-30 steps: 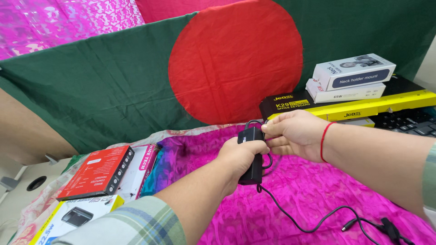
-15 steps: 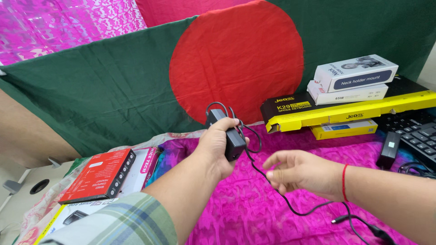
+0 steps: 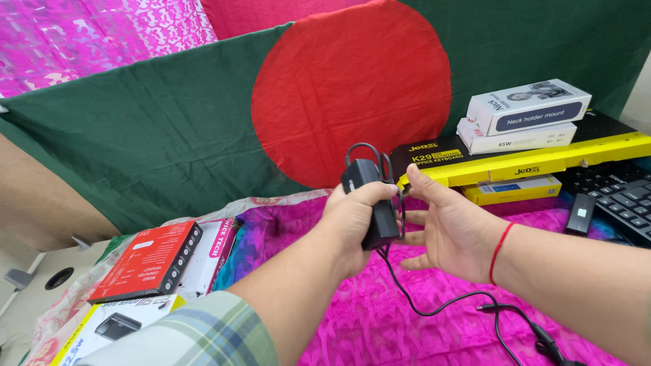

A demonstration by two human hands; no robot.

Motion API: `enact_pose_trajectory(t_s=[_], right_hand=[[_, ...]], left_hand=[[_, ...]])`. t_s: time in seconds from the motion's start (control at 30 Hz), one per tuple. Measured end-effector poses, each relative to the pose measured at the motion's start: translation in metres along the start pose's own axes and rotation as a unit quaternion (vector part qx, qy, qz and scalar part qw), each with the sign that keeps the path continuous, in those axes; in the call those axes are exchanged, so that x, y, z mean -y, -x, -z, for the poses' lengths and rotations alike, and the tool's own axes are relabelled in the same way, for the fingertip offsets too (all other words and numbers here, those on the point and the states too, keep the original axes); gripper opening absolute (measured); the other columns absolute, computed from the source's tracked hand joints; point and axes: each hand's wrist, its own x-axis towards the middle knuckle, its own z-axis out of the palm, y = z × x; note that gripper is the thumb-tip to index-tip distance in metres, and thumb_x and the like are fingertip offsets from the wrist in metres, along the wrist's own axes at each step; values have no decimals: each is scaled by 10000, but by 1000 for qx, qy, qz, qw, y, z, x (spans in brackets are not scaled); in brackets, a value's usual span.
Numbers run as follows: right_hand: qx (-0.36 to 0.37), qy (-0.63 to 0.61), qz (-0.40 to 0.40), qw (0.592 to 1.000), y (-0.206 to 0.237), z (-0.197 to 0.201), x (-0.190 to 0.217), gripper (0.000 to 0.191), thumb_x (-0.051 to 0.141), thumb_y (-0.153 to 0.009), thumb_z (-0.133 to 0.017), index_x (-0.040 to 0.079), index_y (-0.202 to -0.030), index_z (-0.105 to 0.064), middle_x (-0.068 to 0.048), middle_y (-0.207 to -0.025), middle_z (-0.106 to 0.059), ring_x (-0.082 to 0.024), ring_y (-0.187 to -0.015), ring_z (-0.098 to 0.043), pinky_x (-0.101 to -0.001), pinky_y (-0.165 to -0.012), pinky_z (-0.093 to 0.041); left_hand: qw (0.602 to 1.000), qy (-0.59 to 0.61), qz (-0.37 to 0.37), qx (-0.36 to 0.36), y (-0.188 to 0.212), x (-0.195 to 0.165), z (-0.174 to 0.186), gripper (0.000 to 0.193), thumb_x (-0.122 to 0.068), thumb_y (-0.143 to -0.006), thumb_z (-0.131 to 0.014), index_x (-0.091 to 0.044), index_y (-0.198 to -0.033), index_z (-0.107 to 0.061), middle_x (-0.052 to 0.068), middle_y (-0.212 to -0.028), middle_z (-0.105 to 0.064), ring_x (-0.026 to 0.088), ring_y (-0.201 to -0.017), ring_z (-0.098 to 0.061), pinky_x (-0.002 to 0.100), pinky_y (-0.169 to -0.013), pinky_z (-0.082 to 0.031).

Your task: The person unboxes a wired headset on a bed. They open the retail box, remove the headphones, untangle and arrange the attached cables, handle a power adapter and connector, and set the empty box aside.

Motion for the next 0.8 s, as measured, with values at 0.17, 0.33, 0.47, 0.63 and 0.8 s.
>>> enact_pose_trajectory(t_s=[0.17,0.33,0.47,0.63,0.8], right_hand=[[28,-21,23,999,3,-8,-5,673,680,-731,-678,176,-1177,-660,-83,-1076,-720,-241,-991,-670,-484,-885,-531],[10,-14,36,999,-4,12,-19,613,581,-673,-744,185,-1137,-680,-32,-1025,-747,-208,-942,-713,-454,-856,-564],[9,-16,-14,1000,-5,38,-28,502,421,-729,-790,133,-1129,-696,-78,-994,-751,-227,-852,-721,-425,-790,-585],[-26,-73,-31,997,3,64,-30,398,221,-738,-634,49,-1095,-672,-127,-964,-763,-256,-769,-749,-389,-714,-610],[-52,-72,-40,995,25,98,-27,379,216,-723,-593,56,-1059,-663,-153,-906,-737,-295,-726,-726,-455,-719,-624]], left_hand=[[996,-42,51,53,16,9,-21,349,-336,-862,-651,-173,-1162,-580,65,-1040,-666,224,-959,-660,414,-814,-564],[979,-18,145,140,21,15,-26,666,-660,-957,-339,-170,-1309,-619,52,-1267,-683,232,-1211,-624,416,-1000,-493],[962,-11,204,181,11,25,-22,724,-635,-993,-202,-139,-1385,-556,104,-1317,-640,255,-1218,-610,453,-1015,-484],[942,-61,228,239,-9,36,-28,527,-289,-1069,-296,27,-1434,-508,205,-1276,-641,314,-1193,-623,491,-1006,-524],[917,-281,201,201,-15,40,-55,542,-92,-947,-389,-177,-1481,-435,155,-1290,-640,308,-1102,-691,448,-950,-560]])
